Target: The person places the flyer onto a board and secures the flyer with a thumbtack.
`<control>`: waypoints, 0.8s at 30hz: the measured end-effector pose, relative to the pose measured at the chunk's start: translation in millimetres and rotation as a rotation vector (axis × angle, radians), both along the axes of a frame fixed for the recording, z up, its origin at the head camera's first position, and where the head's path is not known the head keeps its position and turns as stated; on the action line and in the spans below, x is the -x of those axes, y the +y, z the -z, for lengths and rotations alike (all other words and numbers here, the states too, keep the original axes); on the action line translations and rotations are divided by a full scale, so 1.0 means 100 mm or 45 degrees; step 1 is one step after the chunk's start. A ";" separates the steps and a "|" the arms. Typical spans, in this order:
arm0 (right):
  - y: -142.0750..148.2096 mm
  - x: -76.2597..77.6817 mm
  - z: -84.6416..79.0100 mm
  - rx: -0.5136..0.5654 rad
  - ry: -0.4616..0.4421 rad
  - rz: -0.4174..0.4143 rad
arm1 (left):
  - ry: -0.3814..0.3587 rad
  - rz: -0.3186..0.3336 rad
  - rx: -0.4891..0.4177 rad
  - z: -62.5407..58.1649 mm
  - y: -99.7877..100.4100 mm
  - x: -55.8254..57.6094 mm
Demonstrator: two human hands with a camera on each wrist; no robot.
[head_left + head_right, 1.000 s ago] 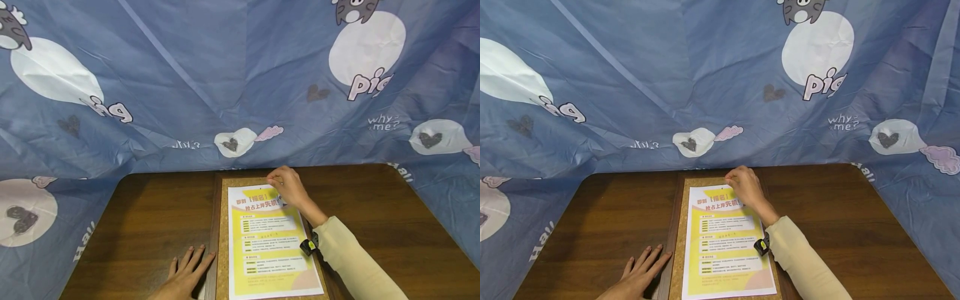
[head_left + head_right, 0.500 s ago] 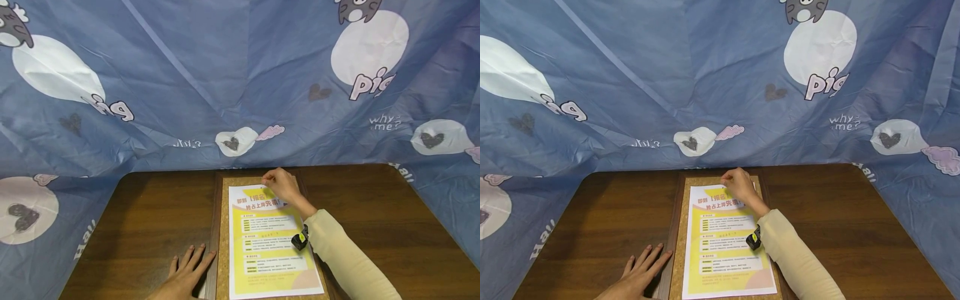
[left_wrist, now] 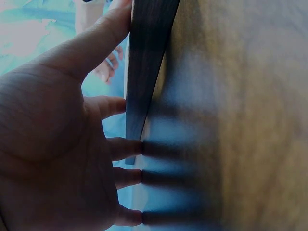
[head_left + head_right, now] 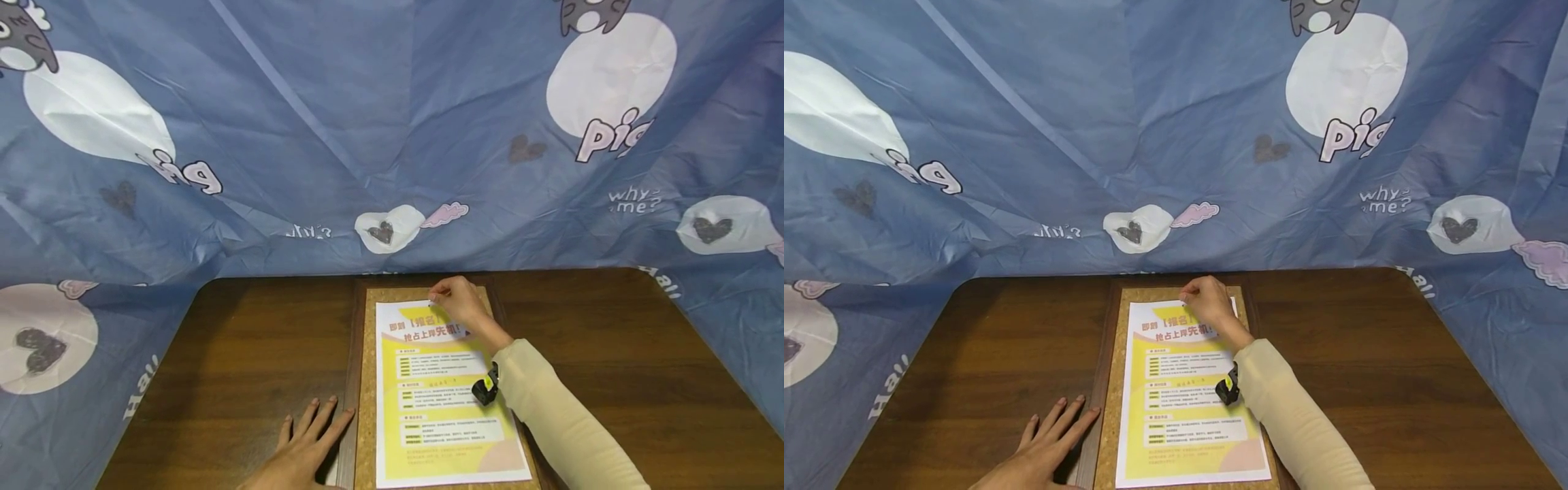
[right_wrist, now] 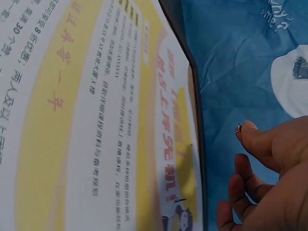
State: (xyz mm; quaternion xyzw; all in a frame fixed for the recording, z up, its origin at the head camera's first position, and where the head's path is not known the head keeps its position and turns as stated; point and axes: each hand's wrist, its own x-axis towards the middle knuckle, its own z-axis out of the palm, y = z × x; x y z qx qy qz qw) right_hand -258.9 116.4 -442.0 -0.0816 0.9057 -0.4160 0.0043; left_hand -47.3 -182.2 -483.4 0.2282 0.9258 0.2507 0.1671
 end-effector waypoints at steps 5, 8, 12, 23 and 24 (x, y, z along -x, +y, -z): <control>-0.02 0.06 0.08 0.002 -0.039 0.017 | -0.017 0.000 -0.005 0.00 0.00 0.01; -0.03 0.10 0.13 -0.003 -0.048 0.020 | -0.020 0.000 -0.005 0.01 0.00 0.01; -0.03 0.13 0.19 -0.016 -0.030 0.030 | -0.001 0.006 -0.007 0.01 -0.01 0.02; -0.04 0.14 0.31 -0.038 -0.053 0.060 | 0.021 0.030 0.041 0.02 -0.01 0.03; -0.04 0.14 0.31 -0.051 -0.054 0.059 | 0.021 0.030 0.042 0.02 -0.01 0.04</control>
